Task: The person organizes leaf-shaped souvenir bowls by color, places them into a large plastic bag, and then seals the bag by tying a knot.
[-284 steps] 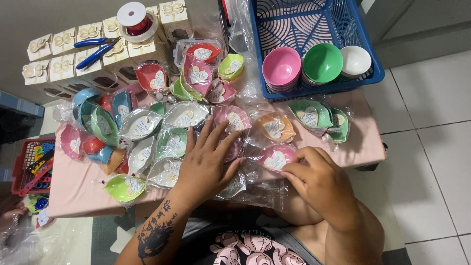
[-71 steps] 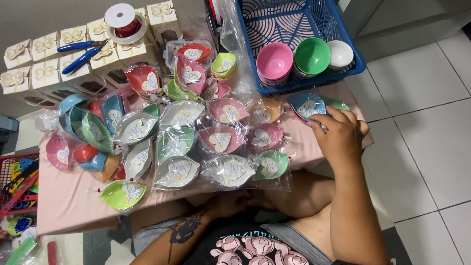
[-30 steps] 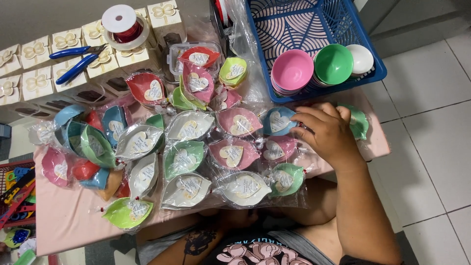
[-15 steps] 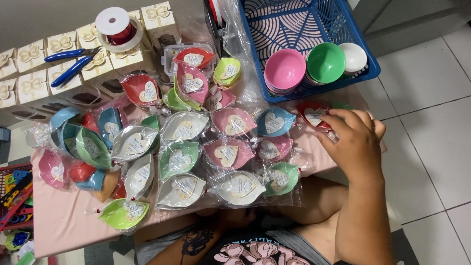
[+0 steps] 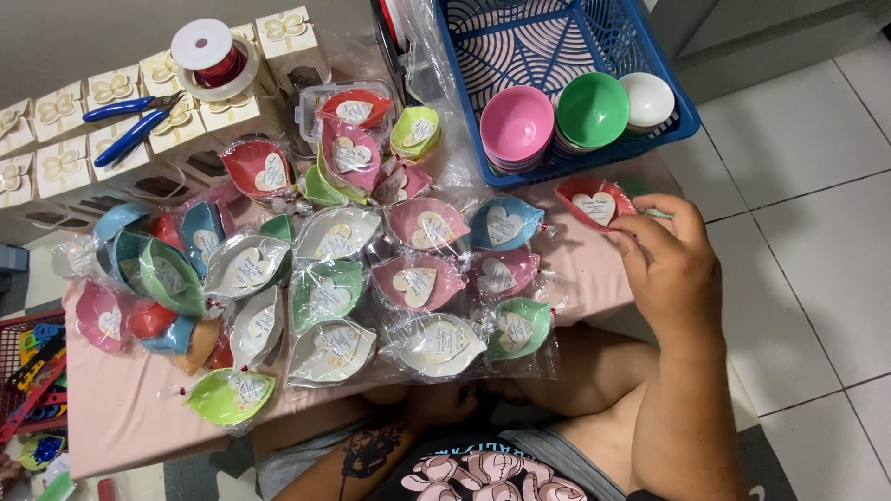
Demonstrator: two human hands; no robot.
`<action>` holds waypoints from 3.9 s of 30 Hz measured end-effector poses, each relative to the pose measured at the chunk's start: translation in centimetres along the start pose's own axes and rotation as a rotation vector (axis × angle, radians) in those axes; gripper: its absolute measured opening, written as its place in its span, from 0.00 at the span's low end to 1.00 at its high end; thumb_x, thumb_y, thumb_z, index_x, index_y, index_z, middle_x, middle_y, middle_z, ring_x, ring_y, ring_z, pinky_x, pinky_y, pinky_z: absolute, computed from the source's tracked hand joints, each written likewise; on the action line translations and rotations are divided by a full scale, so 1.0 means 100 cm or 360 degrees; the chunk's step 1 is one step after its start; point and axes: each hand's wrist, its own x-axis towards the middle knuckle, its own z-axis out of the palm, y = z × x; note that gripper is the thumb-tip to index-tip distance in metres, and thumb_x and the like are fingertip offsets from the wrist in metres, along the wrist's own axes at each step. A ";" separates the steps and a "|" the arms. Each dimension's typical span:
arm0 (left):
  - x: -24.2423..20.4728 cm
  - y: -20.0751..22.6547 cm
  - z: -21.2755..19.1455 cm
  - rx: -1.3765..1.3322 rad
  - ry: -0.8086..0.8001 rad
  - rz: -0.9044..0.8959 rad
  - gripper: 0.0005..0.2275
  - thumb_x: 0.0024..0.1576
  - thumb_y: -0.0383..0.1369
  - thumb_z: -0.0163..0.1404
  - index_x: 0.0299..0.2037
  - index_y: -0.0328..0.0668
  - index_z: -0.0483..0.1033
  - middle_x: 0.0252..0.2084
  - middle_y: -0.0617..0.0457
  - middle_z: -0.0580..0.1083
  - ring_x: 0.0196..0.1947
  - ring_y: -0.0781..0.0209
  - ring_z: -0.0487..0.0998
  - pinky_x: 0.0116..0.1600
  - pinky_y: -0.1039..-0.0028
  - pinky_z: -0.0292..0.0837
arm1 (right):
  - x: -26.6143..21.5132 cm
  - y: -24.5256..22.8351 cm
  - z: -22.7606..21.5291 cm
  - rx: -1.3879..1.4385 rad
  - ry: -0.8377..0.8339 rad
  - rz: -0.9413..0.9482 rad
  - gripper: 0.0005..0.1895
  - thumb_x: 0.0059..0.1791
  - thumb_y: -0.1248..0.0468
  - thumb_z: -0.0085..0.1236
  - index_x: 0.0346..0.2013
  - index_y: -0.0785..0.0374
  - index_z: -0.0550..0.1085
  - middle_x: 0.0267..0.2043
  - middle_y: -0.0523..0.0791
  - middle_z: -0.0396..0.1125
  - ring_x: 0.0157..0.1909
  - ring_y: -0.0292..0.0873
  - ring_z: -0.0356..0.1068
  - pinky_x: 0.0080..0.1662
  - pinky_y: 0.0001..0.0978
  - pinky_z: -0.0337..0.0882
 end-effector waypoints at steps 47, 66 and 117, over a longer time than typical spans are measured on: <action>0.000 0.017 -0.019 -0.0100 0.0092 0.0103 0.11 0.53 0.37 0.53 0.44 0.48 0.78 0.33 0.54 0.77 0.27 0.52 0.76 0.32 0.63 0.72 | 0.001 -0.019 0.025 0.0787 -0.0589 -0.0421 0.09 0.40 0.72 0.69 0.35 0.64 0.81 0.44 0.42 0.74 0.41 0.40 0.72 0.46 0.31 0.72; 0.001 0.014 -0.015 0.0007 0.0206 0.0152 0.15 0.52 0.38 0.53 0.48 0.47 0.78 0.40 0.47 0.80 0.33 0.43 0.79 0.37 0.57 0.74 | 0.008 -0.005 0.012 0.0460 -0.0391 -0.0651 0.13 0.43 0.66 0.70 0.41 0.60 0.81 0.52 0.41 0.78 0.56 0.42 0.74 0.65 0.43 0.66; -0.002 0.176 -0.143 -0.2135 -0.0133 -0.0450 0.31 0.70 0.52 0.37 0.61 0.21 0.73 0.55 0.28 0.78 0.53 0.42 0.83 0.55 0.61 0.83 | -0.042 -0.014 0.007 -0.0109 -0.1078 -0.0458 0.24 0.41 0.59 0.69 0.50 0.35 0.79 0.63 0.31 0.67 0.68 0.41 0.60 0.57 0.41 0.63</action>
